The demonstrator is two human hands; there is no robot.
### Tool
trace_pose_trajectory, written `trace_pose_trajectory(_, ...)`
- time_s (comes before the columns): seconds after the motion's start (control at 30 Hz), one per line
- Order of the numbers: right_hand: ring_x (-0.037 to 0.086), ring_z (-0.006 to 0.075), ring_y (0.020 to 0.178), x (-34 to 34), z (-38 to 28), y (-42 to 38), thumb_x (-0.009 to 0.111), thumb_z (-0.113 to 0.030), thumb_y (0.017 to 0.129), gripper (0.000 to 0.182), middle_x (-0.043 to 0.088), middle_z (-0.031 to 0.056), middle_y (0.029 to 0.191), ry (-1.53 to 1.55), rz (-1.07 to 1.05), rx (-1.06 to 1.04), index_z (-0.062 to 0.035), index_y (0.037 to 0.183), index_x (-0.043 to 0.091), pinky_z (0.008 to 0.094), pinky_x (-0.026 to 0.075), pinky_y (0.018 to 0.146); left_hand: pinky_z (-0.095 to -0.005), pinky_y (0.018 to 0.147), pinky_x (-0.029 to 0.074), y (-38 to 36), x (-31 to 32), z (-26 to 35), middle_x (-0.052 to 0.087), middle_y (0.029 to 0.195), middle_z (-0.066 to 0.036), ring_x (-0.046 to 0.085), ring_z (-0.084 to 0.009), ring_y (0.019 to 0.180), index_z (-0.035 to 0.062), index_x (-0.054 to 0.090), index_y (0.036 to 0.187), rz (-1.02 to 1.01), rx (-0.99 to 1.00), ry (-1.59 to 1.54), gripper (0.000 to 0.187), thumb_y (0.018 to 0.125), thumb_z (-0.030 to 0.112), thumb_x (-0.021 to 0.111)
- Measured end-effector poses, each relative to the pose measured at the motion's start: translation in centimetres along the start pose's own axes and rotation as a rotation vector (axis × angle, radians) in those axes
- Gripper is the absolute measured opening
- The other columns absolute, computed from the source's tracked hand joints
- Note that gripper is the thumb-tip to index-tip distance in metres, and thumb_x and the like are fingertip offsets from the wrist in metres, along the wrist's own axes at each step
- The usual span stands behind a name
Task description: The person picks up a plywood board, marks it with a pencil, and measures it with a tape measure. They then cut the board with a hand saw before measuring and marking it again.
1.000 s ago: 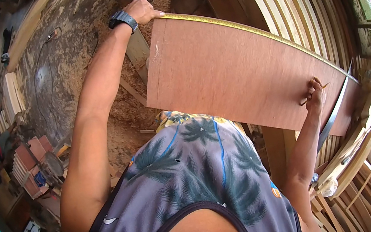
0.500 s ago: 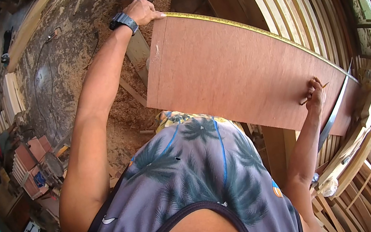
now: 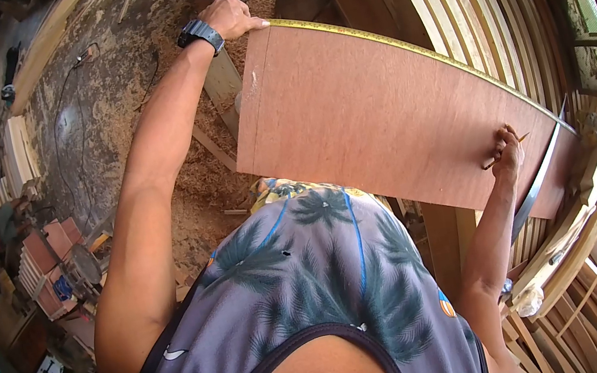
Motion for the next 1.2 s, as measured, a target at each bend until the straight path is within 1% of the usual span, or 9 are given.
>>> trace_pose_trajectory(0.5, 0.045, 0.0051, 0.053, -0.6, -0.6, 0.9, 0.058, -0.017, 0.091, 0.038, 0.068, 0.0009, 0.091, 0.029, -0.002, 0.033, -0.0109, 0.128, 0.061, 0.0184, 0.029, 0.042, -0.0505, 0.092, 0.053, -0.8, -1.2, -0.4, 0.073, 0.109, -0.015, 0.068, -0.0355, 0.105, 0.0122, 0.078, 0.103, -0.095, 0.032, -0.028, 0.066, 0.078, 0.072, 0.064)
trace_pose_trajectory(0.53, 0.044, 0.0051, 0.053, -1.0, -1.0, 1.4, 0.054, -0.018, 0.094, 0.039, 0.070, 0.0021, 0.098, 0.104, -0.021, 0.070, -0.0108, 0.132, 0.058, 0.0184, 0.030, 0.043, -0.0419, 0.073, 0.056, -0.5, -0.3, -1.1, 0.075, 0.085, -0.011, 0.071, -0.0294, 0.081, 0.0130, 0.080, 0.086, 0.024, 0.095, -0.060, 0.059, 0.071, 0.070, 0.072)
trace_pose_trajectory(0.63, 0.042, 0.0061, 0.055, -1.1, -2.9, 1.9, 0.044, -0.027, 0.100, 0.046, 0.064, 0.0079, 0.133, 0.203, -0.050, 0.117, -0.0111, 0.143, 0.046, 0.0195, 0.033, 0.047, -0.0406, 0.069, 0.054, -1.7, -0.7, -1.5, 0.073, 0.079, -0.013, 0.068, -0.0285, 0.074, 0.0090, 0.078, 0.078, -0.035, 0.125, -0.115, 0.059, 0.073, 0.068, 0.073)
trace_pose_trajectory(0.7, 0.045, 0.0125, 0.057, -1.7, -3.1, 3.3, 0.045, -0.032, 0.100, 0.037, 0.057, 0.0115, 0.140, 0.322, -0.099, 0.077, -0.0143, 0.133, 0.049, 0.0229, 0.041, 0.048, -0.0434, 0.061, 0.047, -2.6, -0.4, -1.8, 0.064, 0.066, -0.017, 0.059, -0.0293, 0.060, 0.0023, 0.070, 0.068, -0.086, 0.265, -0.263, 0.059, 0.079, 0.060, 0.073)
trace_pose_trajectory(0.8, 0.049, 0.0155, 0.053, -2.7, -3.1, 5.6, 0.038, -0.027, 0.103, 0.040, 0.051, 0.0164, 0.145, 0.560, -0.187, 0.017, -0.0110, 0.140, 0.041, 0.0284, 0.049, 0.050, -0.0394, 0.059, 0.045, -4.8, -0.7, -0.2, 0.065, 0.065, -0.015, 0.056, -0.0240, 0.057, -0.0008, 0.070, 0.070, -0.126, 0.341, -0.467, 0.045, 0.081, 0.042, 0.077)
trace_pose_trajectory(0.9, 0.040, 0.0104, 0.054, -1.6, -5.1, 4.0, 0.042, -0.022, 0.102, 0.041, 0.062, 0.0102, 0.120, 0.750, -0.095, 0.057, -0.0061, 0.139, 0.043, 0.0253, 0.036, 0.047, -0.0317, 0.051, 0.038, -6.0, 1.9, -1.5, 0.054, 0.055, -0.010, 0.044, -0.0107, 0.053, -0.0039, 0.068, 0.067, -0.122, 0.324, -0.544, 0.035, 0.081, 0.026, 0.081)
trace_pose_trajectory(1.03, 0.040, 0.0099, 0.053, -2.2, -6.2, 2.6, 0.055, -0.023, 0.096, 0.017, 0.063, 0.0045, 0.089, 0.874, -0.066, 0.086, -0.0095, 0.108, 0.054, 0.0242, 0.033, 0.043, -0.0289, 0.050, 0.036, -8.7, 2.4, -0.3, 0.049, 0.055, 0.003, 0.043, -0.0059, 0.055, -0.0048, 0.063, 0.067, -0.179, 0.190, -0.513, 0.037, 0.084, 0.025, 0.079)
trace_pose_trajectory(1.13, 0.042, 0.0088, 0.052, -3.1, -5.7, 1.7, 0.065, -0.019, 0.092, 0.012, 0.062, 0.0041, 0.082, 0.836, -0.051, 0.072, -0.0096, 0.097, 0.060, 0.0239, 0.033, 0.043, -0.0283, 0.050, 0.036, -11.5, 2.4, 0.9, 0.050, 0.055, 0.003, 0.043, -0.0060, 0.056, -0.0037, 0.063, 0.067, -0.165, 0.193, -0.500, 0.037, 0.084, 0.024, 0.078)
trace_pose_trajectory(1.2, 0.042, 0.0085, 0.055, -3.7, -4.4, 0.3, 0.060, -0.020, 0.095, 0.015, 0.062, 0.0053, 0.086, 0.779, -0.034, 0.075, -0.0076, 0.105, 0.062, 0.0235, 0.035, 0.046, -0.0280, 0.051, 0.037, -13.4, 2.3, 0.6, 0.052, 0.055, 0.002, 0.045, -0.0064, 0.056, -0.0033, 0.064, 0.067, -0.206, 0.179, -0.478, 0.037, 0.084, 0.026, 0.078)
Point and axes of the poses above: each hand's wrist, its own y-axis towards the middle knuckle, its own x-axis out of the palm, z = x × y, the point moved 1 cm from there along y, towards the middle knuckle
